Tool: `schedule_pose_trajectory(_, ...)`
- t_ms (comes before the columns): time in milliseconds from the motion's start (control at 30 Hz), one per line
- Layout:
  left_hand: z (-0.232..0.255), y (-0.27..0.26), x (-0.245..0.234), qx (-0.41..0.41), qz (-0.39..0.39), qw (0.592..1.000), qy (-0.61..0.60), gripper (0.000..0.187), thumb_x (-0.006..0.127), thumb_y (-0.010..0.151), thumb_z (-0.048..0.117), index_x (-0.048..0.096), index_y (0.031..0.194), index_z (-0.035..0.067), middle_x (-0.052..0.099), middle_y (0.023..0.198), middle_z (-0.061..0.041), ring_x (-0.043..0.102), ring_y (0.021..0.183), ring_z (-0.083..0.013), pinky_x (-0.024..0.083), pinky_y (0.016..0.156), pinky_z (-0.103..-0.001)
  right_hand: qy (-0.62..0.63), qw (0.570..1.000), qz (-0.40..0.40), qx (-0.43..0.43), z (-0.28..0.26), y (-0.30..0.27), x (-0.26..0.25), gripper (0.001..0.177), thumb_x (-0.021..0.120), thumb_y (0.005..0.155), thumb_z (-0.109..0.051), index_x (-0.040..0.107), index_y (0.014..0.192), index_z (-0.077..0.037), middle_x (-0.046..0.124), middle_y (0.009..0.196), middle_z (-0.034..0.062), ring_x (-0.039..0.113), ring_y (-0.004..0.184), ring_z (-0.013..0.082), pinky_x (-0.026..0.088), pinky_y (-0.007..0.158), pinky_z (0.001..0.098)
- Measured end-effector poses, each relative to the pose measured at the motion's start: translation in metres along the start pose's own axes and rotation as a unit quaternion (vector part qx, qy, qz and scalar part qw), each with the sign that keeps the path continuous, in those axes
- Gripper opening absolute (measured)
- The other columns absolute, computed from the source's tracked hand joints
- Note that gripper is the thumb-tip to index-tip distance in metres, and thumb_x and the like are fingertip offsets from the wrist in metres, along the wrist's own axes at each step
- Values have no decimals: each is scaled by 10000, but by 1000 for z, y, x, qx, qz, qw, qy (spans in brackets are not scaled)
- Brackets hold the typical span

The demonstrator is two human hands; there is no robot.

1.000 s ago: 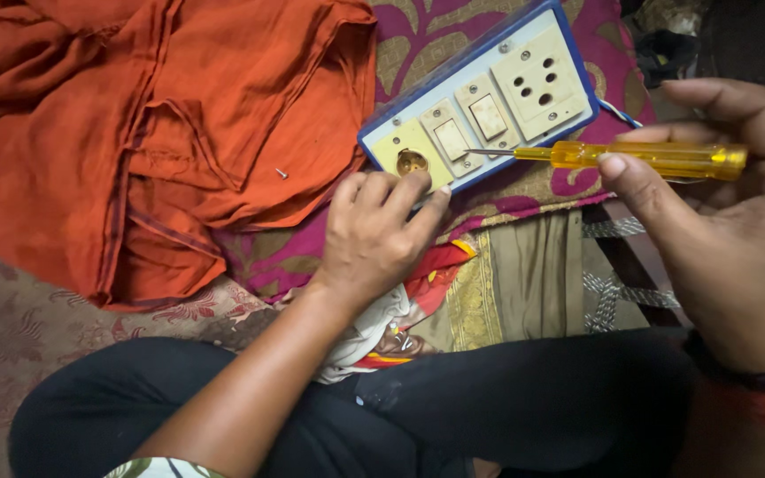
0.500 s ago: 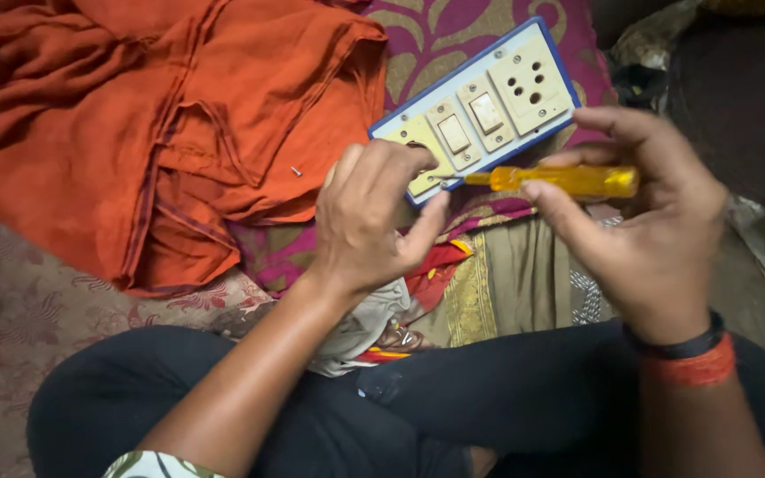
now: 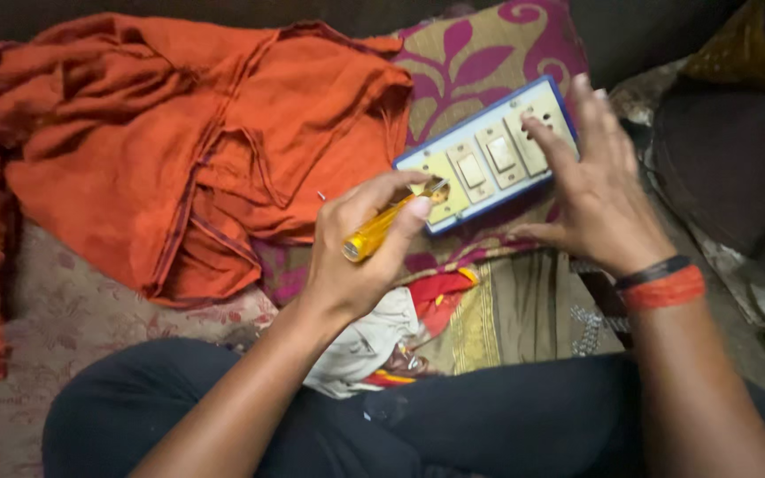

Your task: The person uses a yellow-handled screwdriver to tighten screws on a blue and white electrical switchboard. They repeatedly adjust screws on the socket and switch sections while holding the board steady with the other hand.

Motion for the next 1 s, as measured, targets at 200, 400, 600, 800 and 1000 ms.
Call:
schedule_pose_trajectory(200,-34,16,-10,-72,30,997,-14,414,560,1065,430,582,960,31,517,635,-9,469,584,-82,375,544,-259,30,999,3,30,14,19,18,1143,952,519,-429,486,1532,-178,346,1643,169,434,1414,448,435,1138,556)
schedule_pose_trajectory(400,-34,28,-17,-75,65,991,-90,247,732,966,253,685,1009,14,657,854,-6,597,774,-73,489,705,-236,19,983,138,117,17,15,5,1019,969,628,-628,579,1404,-95,465,1370,188,513,1244,389,471,1008,555)
schedule_pose_trajectory(600,8,63,-41,31,97,993,55,206,806,907,177,793,1057,36,716,999,-75,698,941,-127,554,855,-266,7,969,170,178,-1,13,13,1029,983,593,-569,554,1396,-91,419,1367,217,440,1255,419,431,1024,567)
schedule_pose_trajectory(800,15,93,-42,-24,79,994,68,214,797,924,234,727,996,45,783,874,-45,759,799,-101,610,713,-256,48,971,201,119,-6,16,11,1068,988,576,-474,437,1394,-65,341,1492,295,379,1385,491,392,1088,607)
schedule_pose_trajectory(1000,8,64,-45,-30,98,991,85,180,743,971,176,674,1037,24,796,895,-60,803,820,-109,627,724,-251,136,973,153,111,1,19,22,1072,998,633,-419,406,1455,-68,353,1482,289,412,1414,495,419,1151,598)
Point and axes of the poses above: each hand's wrist, its own y-axis towards the middle knuckle, its own x-axis out of the palm, z = x × y, the point moved 8 cm from there along y, towards the middle knuckle
